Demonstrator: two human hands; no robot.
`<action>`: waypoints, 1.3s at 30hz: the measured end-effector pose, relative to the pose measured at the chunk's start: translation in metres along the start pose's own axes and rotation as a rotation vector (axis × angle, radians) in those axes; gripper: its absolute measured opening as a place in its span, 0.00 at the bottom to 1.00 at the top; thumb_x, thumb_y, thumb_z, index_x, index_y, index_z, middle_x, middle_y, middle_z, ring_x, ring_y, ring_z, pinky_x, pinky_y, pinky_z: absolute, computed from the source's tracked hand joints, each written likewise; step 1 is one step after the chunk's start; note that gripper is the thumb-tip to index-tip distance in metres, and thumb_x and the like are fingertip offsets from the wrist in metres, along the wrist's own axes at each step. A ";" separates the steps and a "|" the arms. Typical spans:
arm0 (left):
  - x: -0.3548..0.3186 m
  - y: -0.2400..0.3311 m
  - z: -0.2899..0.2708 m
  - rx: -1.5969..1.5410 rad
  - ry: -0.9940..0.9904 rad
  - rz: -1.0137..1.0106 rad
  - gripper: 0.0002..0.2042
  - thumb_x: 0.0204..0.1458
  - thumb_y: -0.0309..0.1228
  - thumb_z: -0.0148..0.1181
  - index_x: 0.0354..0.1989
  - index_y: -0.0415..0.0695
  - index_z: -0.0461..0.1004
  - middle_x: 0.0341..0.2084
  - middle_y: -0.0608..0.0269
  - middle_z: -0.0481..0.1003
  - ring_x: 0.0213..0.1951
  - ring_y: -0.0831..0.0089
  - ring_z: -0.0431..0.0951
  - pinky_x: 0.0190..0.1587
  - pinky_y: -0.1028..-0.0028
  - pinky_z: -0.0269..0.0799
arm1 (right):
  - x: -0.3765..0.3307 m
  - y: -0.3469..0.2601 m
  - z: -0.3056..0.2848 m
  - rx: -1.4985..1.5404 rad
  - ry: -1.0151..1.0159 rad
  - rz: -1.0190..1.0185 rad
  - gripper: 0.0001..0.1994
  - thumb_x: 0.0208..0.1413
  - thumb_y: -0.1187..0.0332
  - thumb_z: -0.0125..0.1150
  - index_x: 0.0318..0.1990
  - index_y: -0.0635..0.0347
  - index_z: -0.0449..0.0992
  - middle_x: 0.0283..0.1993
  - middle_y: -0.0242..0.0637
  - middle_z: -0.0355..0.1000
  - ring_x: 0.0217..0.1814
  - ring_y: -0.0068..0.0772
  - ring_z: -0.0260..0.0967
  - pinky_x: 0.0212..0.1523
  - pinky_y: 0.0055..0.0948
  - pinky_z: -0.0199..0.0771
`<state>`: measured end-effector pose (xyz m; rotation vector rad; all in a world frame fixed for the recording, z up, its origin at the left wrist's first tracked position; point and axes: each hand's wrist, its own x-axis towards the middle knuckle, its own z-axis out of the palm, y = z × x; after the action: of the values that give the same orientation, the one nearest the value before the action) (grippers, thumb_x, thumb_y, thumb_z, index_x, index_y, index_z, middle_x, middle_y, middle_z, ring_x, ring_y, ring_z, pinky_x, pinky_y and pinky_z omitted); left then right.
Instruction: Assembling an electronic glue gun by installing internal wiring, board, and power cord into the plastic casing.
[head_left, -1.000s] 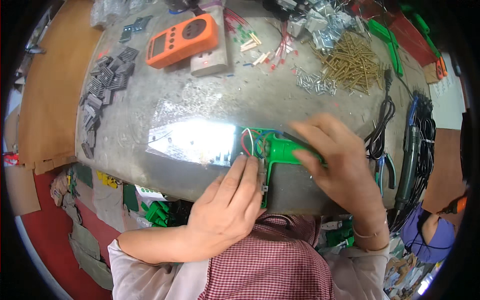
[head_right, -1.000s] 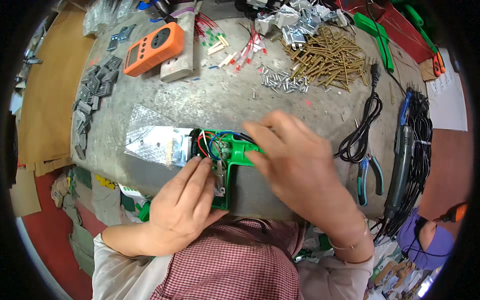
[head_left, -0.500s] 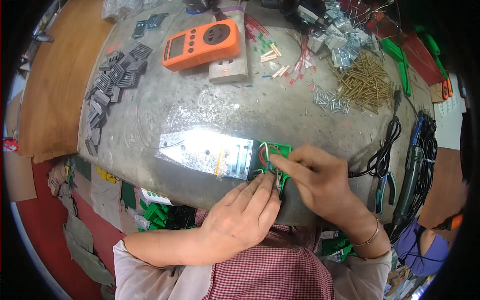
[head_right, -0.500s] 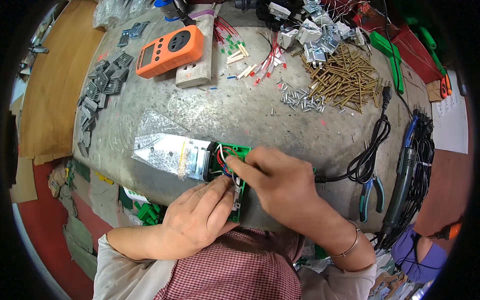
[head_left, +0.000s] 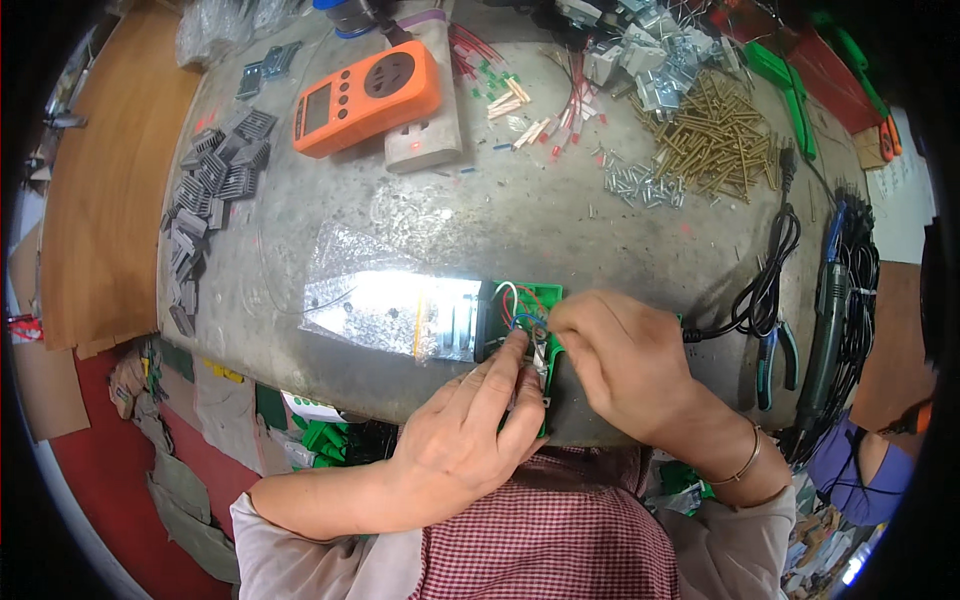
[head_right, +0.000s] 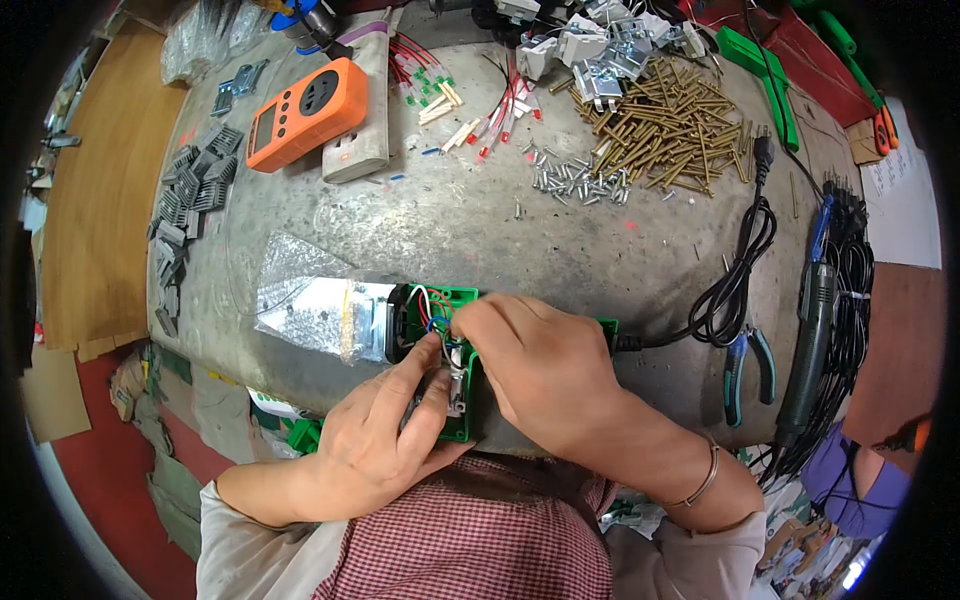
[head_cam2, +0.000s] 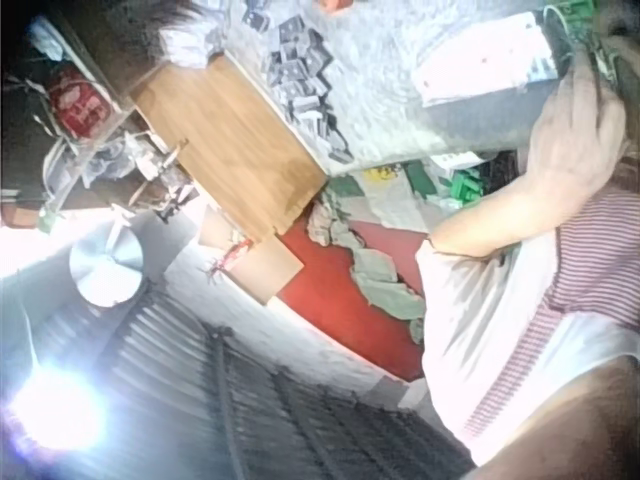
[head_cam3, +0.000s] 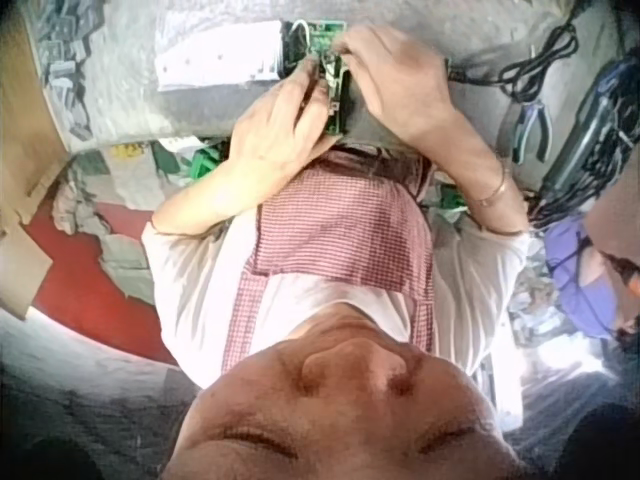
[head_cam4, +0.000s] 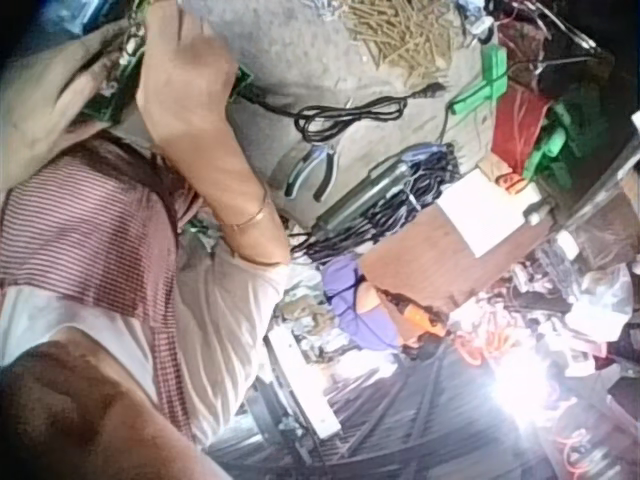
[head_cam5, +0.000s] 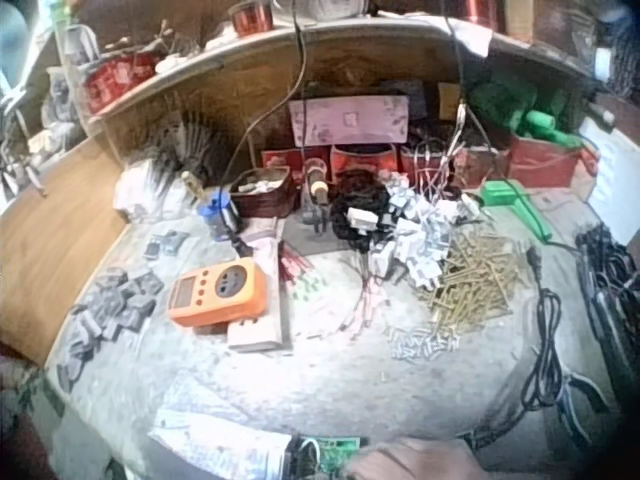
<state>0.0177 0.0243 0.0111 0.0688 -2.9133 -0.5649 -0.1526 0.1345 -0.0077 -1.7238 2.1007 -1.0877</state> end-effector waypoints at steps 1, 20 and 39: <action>0.000 0.001 -0.001 0.001 0.001 -0.001 0.31 0.31 0.35 0.75 0.47 0.33 0.72 0.55 0.35 0.68 0.44 0.54 0.79 0.39 0.67 0.78 | -0.004 -0.001 -0.001 0.026 0.010 0.006 0.14 0.42 0.77 0.63 0.39 0.59 0.73 0.33 0.37 0.69 0.32 0.40 0.72 0.28 0.35 0.73; 0.015 0.014 -0.003 0.151 -0.055 -0.094 0.23 0.45 0.33 0.60 0.50 0.35 0.71 0.52 0.43 0.73 0.38 0.66 0.78 0.37 0.73 0.74 | -0.008 -0.010 0.001 -0.094 0.022 0.046 0.12 0.44 0.73 0.61 0.39 0.61 0.77 0.34 0.33 0.67 0.39 0.33 0.70 0.32 0.31 0.75; 0.014 0.011 -0.001 0.207 -0.061 -0.051 0.18 0.47 0.33 0.59 0.46 0.38 0.74 0.49 0.46 0.75 0.42 0.66 0.78 0.35 0.76 0.74 | 0.016 -0.018 0.002 -0.312 -0.229 0.130 0.14 0.44 0.69 0.61 0.42 0.56 0.78 0.37 0.33 0.64 0.34 0.32 0.71 0.31 0.28 0.76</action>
<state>0.0040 0.0334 0.0182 0.1551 -3.0276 -0.2747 -0.1421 0.1182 0.0069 -1.7127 2.2854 -0.5189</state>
